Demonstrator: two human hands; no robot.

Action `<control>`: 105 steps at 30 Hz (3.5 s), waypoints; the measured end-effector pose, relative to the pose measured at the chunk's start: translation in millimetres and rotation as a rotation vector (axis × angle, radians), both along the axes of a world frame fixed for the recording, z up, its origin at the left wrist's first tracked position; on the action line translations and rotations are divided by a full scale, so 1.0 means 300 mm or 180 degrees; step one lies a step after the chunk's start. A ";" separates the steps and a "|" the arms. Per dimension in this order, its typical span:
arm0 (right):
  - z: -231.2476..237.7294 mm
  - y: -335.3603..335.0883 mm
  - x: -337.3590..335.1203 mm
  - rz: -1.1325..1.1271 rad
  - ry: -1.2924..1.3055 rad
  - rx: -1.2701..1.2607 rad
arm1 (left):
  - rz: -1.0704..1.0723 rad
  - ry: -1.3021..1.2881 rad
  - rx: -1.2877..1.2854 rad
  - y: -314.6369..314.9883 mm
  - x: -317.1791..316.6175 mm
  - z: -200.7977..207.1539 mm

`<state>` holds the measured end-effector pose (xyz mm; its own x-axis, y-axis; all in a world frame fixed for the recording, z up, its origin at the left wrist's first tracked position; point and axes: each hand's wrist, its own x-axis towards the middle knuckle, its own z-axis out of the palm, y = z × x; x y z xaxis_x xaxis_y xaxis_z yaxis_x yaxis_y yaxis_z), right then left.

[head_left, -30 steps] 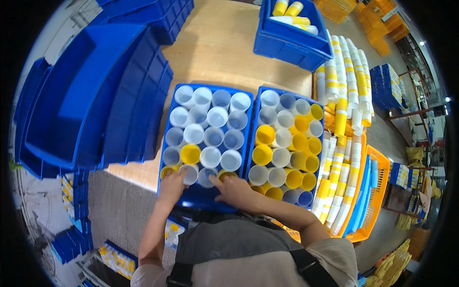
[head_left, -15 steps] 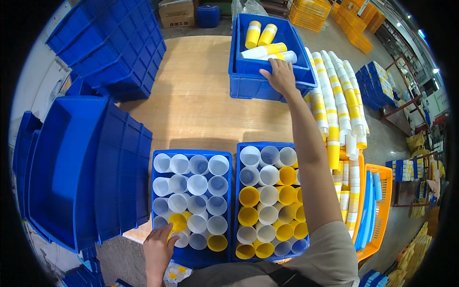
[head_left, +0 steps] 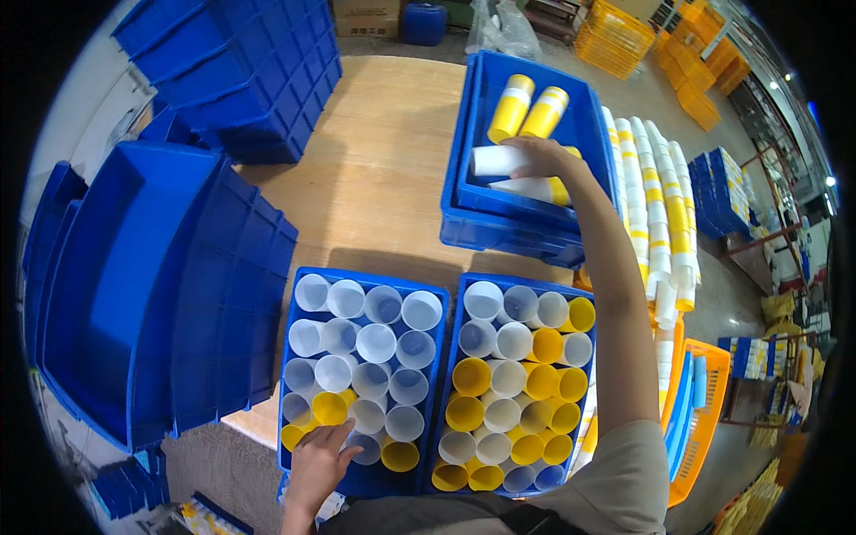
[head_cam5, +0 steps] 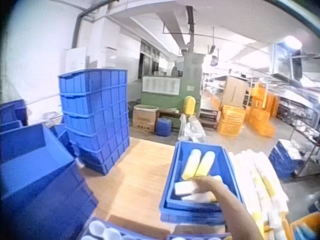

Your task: The person picks up stacks of white and yellow plastic cups and places them into blue trays. They carry the trays to a conveyor belt and load them, then return to repeat the process with additional cups and trays.

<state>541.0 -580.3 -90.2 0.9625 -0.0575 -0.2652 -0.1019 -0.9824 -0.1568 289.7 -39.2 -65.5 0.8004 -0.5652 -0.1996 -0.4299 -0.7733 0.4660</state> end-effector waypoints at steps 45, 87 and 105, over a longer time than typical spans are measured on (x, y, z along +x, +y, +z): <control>0.040 1.665 -1.485 0.2327 -0.1917 0.0533 | 0.1711 0.4457 -0.3308 0.624 -0.652 0.006; -0.205 1.883 -1.113 0.1400 -0.1830 0.0279 | 0.2475 0.2713 -0.4069 0.903 -0.593 -0.032; -0.108 0.855 -1.700 -0.2214 -0.2598 0.0764 | 0.1518 0.0771 -0.0770 0.345 0.337 -0.549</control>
